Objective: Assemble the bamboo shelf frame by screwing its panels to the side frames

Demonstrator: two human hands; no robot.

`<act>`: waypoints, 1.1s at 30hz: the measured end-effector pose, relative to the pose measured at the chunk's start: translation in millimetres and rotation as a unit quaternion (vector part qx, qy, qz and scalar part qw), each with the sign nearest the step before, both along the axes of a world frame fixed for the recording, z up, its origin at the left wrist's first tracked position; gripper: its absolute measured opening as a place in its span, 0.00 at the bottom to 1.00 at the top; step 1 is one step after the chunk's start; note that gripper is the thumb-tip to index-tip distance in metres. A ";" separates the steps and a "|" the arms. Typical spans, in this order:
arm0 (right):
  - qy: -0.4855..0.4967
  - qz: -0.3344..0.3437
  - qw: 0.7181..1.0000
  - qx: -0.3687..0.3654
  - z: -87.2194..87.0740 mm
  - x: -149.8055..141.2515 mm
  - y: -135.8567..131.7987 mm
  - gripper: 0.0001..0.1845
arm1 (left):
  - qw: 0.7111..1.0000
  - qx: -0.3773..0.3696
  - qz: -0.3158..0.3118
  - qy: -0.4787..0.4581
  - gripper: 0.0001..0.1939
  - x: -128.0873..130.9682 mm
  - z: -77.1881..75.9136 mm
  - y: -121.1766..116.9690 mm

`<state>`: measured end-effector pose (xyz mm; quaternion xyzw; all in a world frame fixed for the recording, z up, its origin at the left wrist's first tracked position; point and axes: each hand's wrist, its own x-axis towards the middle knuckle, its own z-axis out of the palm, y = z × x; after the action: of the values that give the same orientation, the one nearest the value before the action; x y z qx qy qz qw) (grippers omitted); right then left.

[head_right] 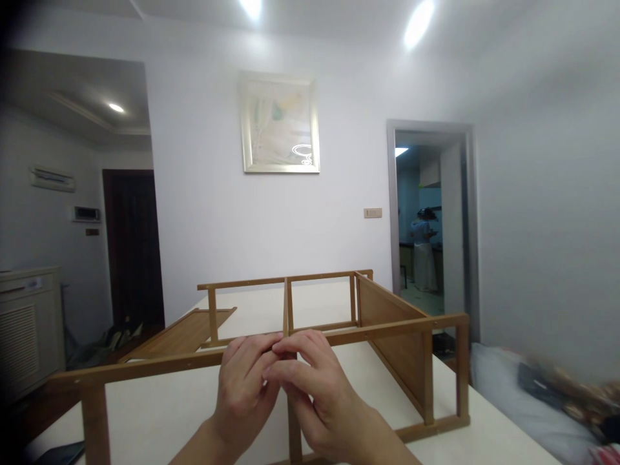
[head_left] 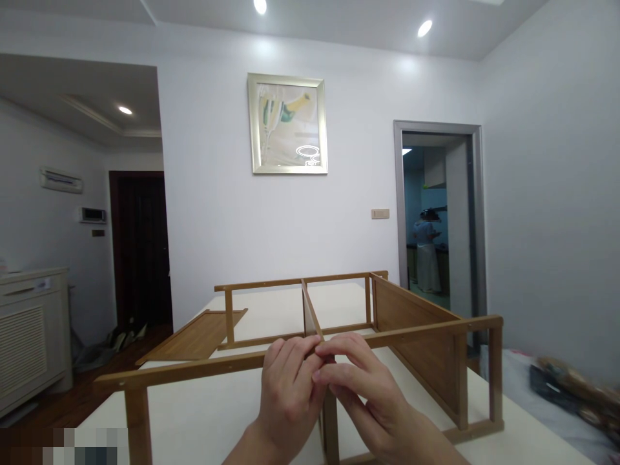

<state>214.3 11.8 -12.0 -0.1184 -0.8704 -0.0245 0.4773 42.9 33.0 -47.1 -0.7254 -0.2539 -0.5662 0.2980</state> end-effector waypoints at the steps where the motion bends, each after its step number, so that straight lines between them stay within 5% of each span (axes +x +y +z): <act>1: -0.001 0.002 1.000 -0.002 0.0 0.0 0.0 0.18 | 1.000 -0.001 0.000 0.001 0.08 0.0 -0.1 0.1; 15: -0.058 0.000 0.998 -0.035 15.3 5.4 -5.2 0.17 | 1.000 -0.006 -0.006 -0.002 0.09 0.5 -0.1 0.0; 26: -0.136 -0.007 0.983 -0.124 50.8 7.9 -7.7 0.17 | 1.000 0.005 -0.006 0.001 0.10 0.6 2.2 -0.7; 33: -0.101 0.024 0.981 -0.166 45.9 10.5 -2.1 0.11 | 1.000 0.004 0.007 0.000 0.08 1.5 3.0 -0.8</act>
<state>224.8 9.8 33.9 -0.1723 -0.9085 0.1197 0.3614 44.4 32.1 -44.2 -0.7223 -0.2572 -0.5650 0.3048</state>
